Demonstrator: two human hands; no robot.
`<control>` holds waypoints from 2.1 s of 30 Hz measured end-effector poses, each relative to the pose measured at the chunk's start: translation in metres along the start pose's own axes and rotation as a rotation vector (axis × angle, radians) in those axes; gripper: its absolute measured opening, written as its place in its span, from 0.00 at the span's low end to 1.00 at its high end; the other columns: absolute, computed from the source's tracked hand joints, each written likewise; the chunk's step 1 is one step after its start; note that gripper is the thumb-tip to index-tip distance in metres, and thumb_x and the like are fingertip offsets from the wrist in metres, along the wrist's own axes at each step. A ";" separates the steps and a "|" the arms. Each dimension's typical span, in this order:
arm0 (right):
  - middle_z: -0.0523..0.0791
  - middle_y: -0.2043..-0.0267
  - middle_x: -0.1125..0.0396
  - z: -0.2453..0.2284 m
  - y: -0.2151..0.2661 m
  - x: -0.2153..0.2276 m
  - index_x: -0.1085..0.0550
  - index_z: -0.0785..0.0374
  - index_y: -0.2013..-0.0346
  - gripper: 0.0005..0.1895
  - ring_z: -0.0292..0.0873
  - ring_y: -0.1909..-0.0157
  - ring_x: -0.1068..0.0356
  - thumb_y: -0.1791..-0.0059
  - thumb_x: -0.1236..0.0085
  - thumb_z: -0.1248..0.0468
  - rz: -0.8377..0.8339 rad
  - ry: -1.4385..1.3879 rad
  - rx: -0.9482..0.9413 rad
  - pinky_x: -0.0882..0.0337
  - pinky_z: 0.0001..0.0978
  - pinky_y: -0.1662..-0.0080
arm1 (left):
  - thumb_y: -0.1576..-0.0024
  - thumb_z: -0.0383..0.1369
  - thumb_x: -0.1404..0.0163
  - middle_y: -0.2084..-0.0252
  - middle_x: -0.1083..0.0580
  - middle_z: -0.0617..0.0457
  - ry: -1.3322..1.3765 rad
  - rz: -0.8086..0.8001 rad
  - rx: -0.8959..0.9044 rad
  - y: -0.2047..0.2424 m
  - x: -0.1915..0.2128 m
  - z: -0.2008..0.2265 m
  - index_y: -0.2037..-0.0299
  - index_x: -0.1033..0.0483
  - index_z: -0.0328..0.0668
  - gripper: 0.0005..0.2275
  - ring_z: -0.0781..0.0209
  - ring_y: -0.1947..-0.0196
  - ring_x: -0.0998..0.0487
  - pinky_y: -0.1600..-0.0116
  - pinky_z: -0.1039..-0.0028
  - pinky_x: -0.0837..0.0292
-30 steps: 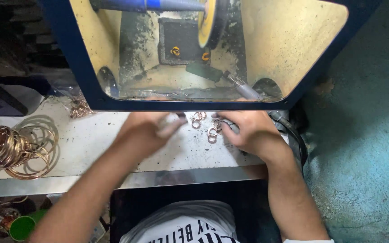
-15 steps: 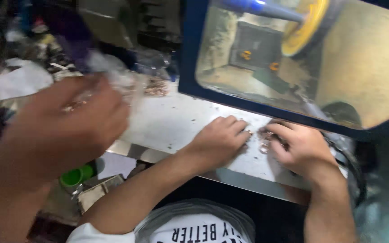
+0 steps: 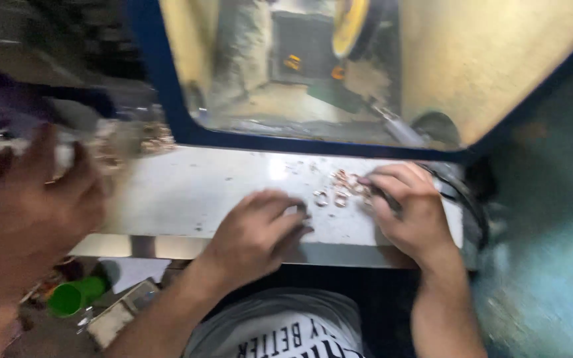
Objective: The person holds small copper-colored rings and presses them against a rotating polishing wheel inside a blue enclosure. After polishing, the person places the rings on the metal workbench and gathers them into a small pile.
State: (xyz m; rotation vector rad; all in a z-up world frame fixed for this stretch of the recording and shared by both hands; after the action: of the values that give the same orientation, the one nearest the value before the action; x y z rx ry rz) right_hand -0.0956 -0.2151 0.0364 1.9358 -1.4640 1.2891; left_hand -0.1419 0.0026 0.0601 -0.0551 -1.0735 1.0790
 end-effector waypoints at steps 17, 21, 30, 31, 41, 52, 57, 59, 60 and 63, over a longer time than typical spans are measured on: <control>0.42 0.39 0.36 -0.212 -0.138 -0.158 0.31 0.50 0.40 0.26 0.47 0.41 0.36 0.51 0.42 0.50 -0.487 -0.332 0.181 0.35 0.41 0.47 | 0.37 0.36 0.53 0.66 0.23 0.48 -0.028 0.571 0.168 0.143 0.073 -0.014 0.64 0.23 0.37 0.10 0.50 0.65 0.22 0.55 0.64 0.23; 0.40 0.50 0.29 -0.236 -0.166 -0.189 0.24 0.52 0.50 0.24 0.51 0.55 0.27 0.52 0.42 0.42 -0.121 -0.046 0.451 0.27 0.46 0.66 | 0.38 0.35 0.51 0.65 0.23 0.47 -0.096 0.521 0.204 0.146 0.074 -0.022 0.64 0.23 0.36 0.09 0.49 0.65 0.22 0.55 0.65 0.21; 0.39 0.60 0.26 -0.232 -0.169 -0.184 0.20 0.56 0.63 0.09 0.43 0.59 0.27 0.51 0.44 0.57 0.081 -0.107 0.544 0.27 0.40 0.61 | 0.38 0.35 0.52 0.68 0.23 0.47 -0.042 0.516 0.200 0.146 0.077 -0.028 0.65 0.22 0.35 0.11 0.48 0.68 0.24 0.58 0.64 0.23; 0.39 0.60 0.26 -0.234 -0.166 -0.169 0.20 0.56 0.63 0.09 0.43 0.59 0.27 0.51 0.44 0.57 0.083 -0.103 0.540 0.27 0.40 0.61 | 0.38 0.35 0.52 0.68 0.23 0.47 -0.038 0.515 0.196 0.145 0.079 -0.026 0.65 0.22 0.35 0.11 0.48 0.68 0.24 0.58 0.64 0.23; 0.47 0.61 0.28 -0.159 -0.062 -0.065 0.27 0.64 0.64 0.04 0.43 0.60 0.27 0.53 0.46 0.71 -0.118 -0.628 0.200 0.27 0.31 0.55 | 0.64 0.45 0.32 0.29 0.43 0.38 0.446 0.447 0.646 0.119 0.067 -0.063 0.34 0.43 0.37 0.47 0.45 0.29 0.46 0.30 0.57 0.45; 0.56 0.53 0.28 -0.067 0.029 -0.019 0.24 0.68 0.58 0.11 0.53 0.52 0.24 0.54 0.37 0.69 0.128 -0.348 0.123 0.23 0.40 0.48 | 0.48 0.37 0.39 0.50 0.22 0.52 0.559 -0.110 0.679 0.025 -0.012 -0.055 0.27 0.49 0.47 0.40 0.62 0.48 0.18 0.39 0.75 0.30; 0.37 0.53 0.29 0.008 0.043 0.002 0.20 0.49 0.60 0.12 0.42 0.50 0.30 0.56 0.33 0.54 0.034 0.283 -0.297 0.29 0.37 0.51 | 0.49 0.43 0.37 0.51 0.24 0.52 0.125 -0.315 0.310 0.007 0.003 -0.059 0.27 0.50 0.60 0.41 0.54 0.56 0.25 0.54 0.58 0.28; 0.36 0.53 0.29 0.007 0.036 0.001 0.19 0.48 0.59 0.11 0.41 0.50 0.30 0.55 0.34 0.53 -0.013 0.312 -0.304 0.28 0.36 0.55 | 0.50 0.41 0.35 0.48 0.24 0.50 0.149 -0.314 0.255 0.001 -0.006 -0.060 0.28 0.48 0.54 0.41 0.50 0.53 0.24 0.51 0.56 0.30; 0.35 0.54 0.28 0.007 0.033 -0.001 0.18 0.46 0.59 0.10 0.40 0.50 0.30 0.54 0.36 0.53 -0.058 0.340 -0.311 0.28 0.36 0.58 | 0.51 0.39 0.34 0.45 0.24 0.49 0.171 -0.314 0.199 -0.003 -0.009 -0.059 0.30 0.46 0.48 0.41 0.46 0.49 0.24 0.48 0.54 0.32; 0.36 0.54 0.28 0.005 0.027 0.003 0.18 0.50 0.60 0.10 0.40 0.52 0.29 0.53 0.36 0.53 -0.043 0.371 -0.318 0.27 0.36 0.63 | 0.52 0.44 0.34 0.46 0.24 0.51 0.199 -0.277 0.253 -0.003 -0.009 -0.065 0.31 0.39 0.45 0.39 0.50 0.52 0.25 0.45 0.57 0.34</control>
State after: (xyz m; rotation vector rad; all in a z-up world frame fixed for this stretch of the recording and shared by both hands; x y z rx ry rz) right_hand -0.1176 -0.2309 0.0304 1.4292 -1.3347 1.2292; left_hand -0.0931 0.0228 0.0210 0.1806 -0.7356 0.9289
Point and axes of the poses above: each hand's wrist, its own y-axis away from the middle knuckle, its own x-axis out of the back of the hand, z = x × y, the point moved 7 cm from there along -y, towards the middle knuckle
